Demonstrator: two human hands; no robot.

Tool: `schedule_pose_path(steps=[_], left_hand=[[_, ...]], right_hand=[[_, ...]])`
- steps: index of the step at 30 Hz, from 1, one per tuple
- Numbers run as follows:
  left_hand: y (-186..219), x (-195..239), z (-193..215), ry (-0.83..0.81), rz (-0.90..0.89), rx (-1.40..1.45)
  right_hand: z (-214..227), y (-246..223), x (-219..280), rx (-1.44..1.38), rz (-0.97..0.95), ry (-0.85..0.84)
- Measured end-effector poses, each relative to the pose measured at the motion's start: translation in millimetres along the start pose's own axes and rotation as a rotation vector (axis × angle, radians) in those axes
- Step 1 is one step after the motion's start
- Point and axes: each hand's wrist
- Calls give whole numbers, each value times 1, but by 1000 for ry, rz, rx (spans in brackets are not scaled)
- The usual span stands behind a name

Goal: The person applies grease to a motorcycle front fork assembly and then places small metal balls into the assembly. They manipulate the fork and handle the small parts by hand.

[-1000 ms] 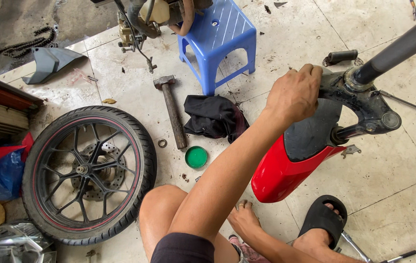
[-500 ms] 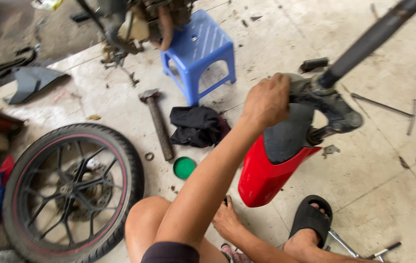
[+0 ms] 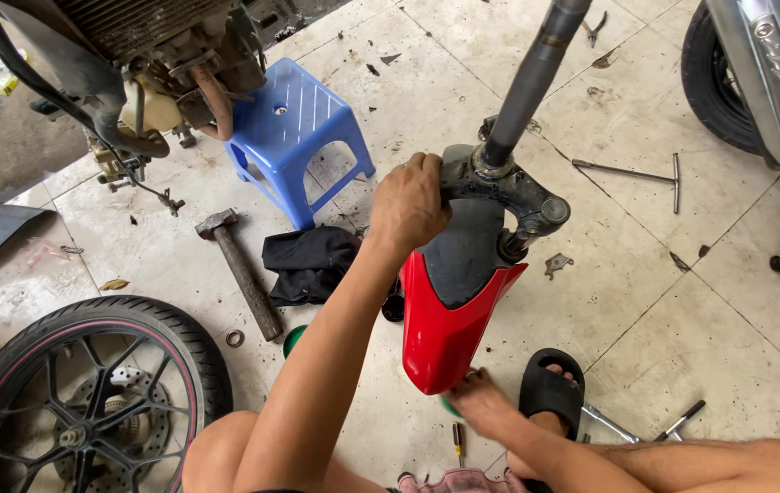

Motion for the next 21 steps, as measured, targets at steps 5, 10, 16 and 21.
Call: schedule_pose_path(steps=[5, 10, 16, 21], left_hand=[[4, 2, 6, -43, 41, 23], [1, 1, 6, 10, 13, 38], [-5, -15, -2, 24, 4, 13], [-4, -27, 1, -24, 16, -16]], right_hand=[[32, 52, 35, 58, -120, -90], [2, 115, 14, 6, -414, 74], [5, 173, -13, -379, -805, 319], [61, 135, 5, -1122, -810, 1182]])
Point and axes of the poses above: each hand's wrist, its own x-axis away from the middle knuckle, its own z-axis out of the back of the hand, y = z × x, and after that the axes turned 6 degrees about -y, right-handed
